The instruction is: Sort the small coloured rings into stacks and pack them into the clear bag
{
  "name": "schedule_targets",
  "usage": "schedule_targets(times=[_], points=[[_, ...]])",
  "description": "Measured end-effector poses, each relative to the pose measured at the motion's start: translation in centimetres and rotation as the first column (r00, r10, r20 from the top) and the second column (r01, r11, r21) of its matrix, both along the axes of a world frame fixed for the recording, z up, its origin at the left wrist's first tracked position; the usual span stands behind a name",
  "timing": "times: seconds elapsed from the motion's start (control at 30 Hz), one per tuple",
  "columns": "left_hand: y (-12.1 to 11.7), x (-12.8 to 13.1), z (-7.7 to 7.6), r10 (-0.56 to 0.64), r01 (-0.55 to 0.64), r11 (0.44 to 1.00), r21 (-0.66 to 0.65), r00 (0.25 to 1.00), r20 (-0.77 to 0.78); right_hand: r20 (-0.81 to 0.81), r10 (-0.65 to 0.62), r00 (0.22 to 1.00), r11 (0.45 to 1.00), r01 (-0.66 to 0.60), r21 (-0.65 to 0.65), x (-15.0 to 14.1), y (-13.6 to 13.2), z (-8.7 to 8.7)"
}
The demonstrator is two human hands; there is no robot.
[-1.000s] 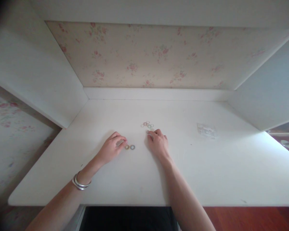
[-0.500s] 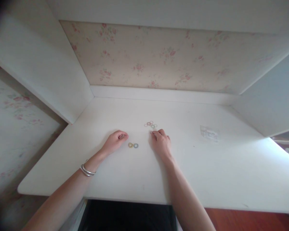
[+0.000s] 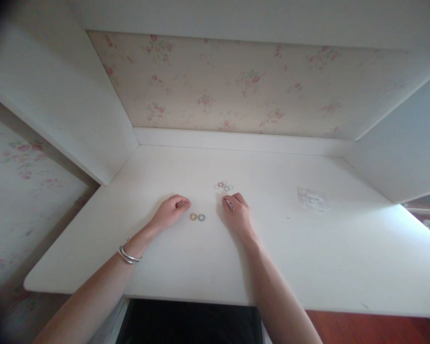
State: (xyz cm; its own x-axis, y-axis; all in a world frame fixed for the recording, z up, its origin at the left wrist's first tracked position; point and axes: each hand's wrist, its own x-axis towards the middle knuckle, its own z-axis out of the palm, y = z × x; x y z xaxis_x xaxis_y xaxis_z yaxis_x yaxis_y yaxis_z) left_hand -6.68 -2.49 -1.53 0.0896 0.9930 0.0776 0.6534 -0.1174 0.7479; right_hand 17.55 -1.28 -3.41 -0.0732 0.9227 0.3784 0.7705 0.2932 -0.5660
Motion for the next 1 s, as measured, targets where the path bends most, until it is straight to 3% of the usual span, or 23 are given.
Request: schedule_targets(times=[0.1,0.27,1.0], points=[[0.0,0.0,0.1,-0.009,0.009,1.000,-0.005,1.000,0.011,-0.022,0.151,0.988,0.988,-0.150,0.042,-1.0,-1.1,0.5],[0.0,-0.1,0.2,-0.018,0.018,1.000,-0.011,1.000,0.018,0.092,0.393,0.915,0.918,-0.397,0.022,-2.1,-2.6,0.8],[0.0,0.0,0.1,-0.007,0.007,1.000,-0.005,1.000,0.024,0.329,0.445,0.833,0.882,-0.472,0.002,-1.3,-2.5,0.5]])
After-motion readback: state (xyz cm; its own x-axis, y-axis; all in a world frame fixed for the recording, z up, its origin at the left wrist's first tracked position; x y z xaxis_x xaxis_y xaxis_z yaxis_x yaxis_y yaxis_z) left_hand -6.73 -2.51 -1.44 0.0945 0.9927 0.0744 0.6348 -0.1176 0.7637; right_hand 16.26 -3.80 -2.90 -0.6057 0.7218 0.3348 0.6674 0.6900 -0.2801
